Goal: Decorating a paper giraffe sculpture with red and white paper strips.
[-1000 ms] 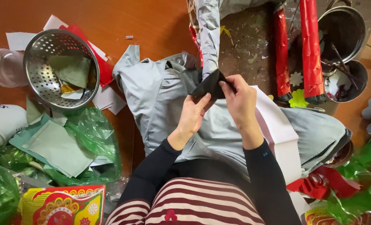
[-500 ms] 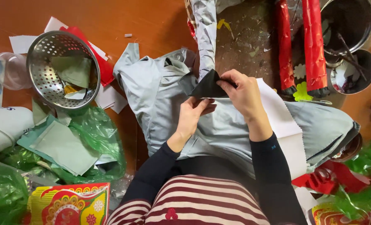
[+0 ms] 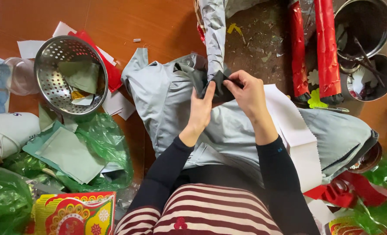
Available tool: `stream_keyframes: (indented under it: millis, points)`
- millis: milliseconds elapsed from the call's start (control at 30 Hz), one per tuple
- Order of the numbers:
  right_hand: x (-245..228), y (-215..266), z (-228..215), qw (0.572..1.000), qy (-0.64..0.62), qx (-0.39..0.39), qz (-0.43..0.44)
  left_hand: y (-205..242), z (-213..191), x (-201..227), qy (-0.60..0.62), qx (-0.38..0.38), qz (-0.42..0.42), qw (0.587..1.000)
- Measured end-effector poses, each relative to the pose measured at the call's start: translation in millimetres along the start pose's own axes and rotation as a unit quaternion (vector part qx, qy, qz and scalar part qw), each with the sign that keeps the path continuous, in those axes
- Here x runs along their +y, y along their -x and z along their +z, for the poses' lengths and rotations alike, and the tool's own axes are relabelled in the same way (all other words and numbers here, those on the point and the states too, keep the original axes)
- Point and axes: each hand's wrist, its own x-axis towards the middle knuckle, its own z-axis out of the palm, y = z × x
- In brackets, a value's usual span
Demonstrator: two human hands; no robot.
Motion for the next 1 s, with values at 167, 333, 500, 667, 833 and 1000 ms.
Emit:
stream_keyframes:
  millis: [167,333,500,667,833,1000]
  points:
    - [9.6,-6.5,8.6,1.000,-0.027,-0.009,0.001,-8.6,6.9,13.7,-0.051,0.027,0.062,0.996]
    - [10.2,-16.8,9.7,0.998,-0.049,-0.021,0.040,-27.4,5.2,11.9,-0.198,0.024,0.125,0.972]
    - [19.7,-26.7,3.5,0.997,-0.030,-0.067,0.012,-57.5,-4.5,3.9,-0.249,-0.030,0.105,0.962]
    - [12.6,-30.6,-2.5,0.995,0.021,-0.099,0.000,-57.4,0.5,20.3,-0.241,-0.102,0.033,0.965]
    - [23.1,-15.8,-17.1,0.996,-0.080,-0.049,0.006,-59.4,-4.6,19.7,-0.185,-0.125,0.036,0.974]
    - [90.3,25.9,-19.9,0.975,-0.213,0.041,0.039,-61.5,-5.7,16.3,-0.143,-0.114,-0.011,0.983]
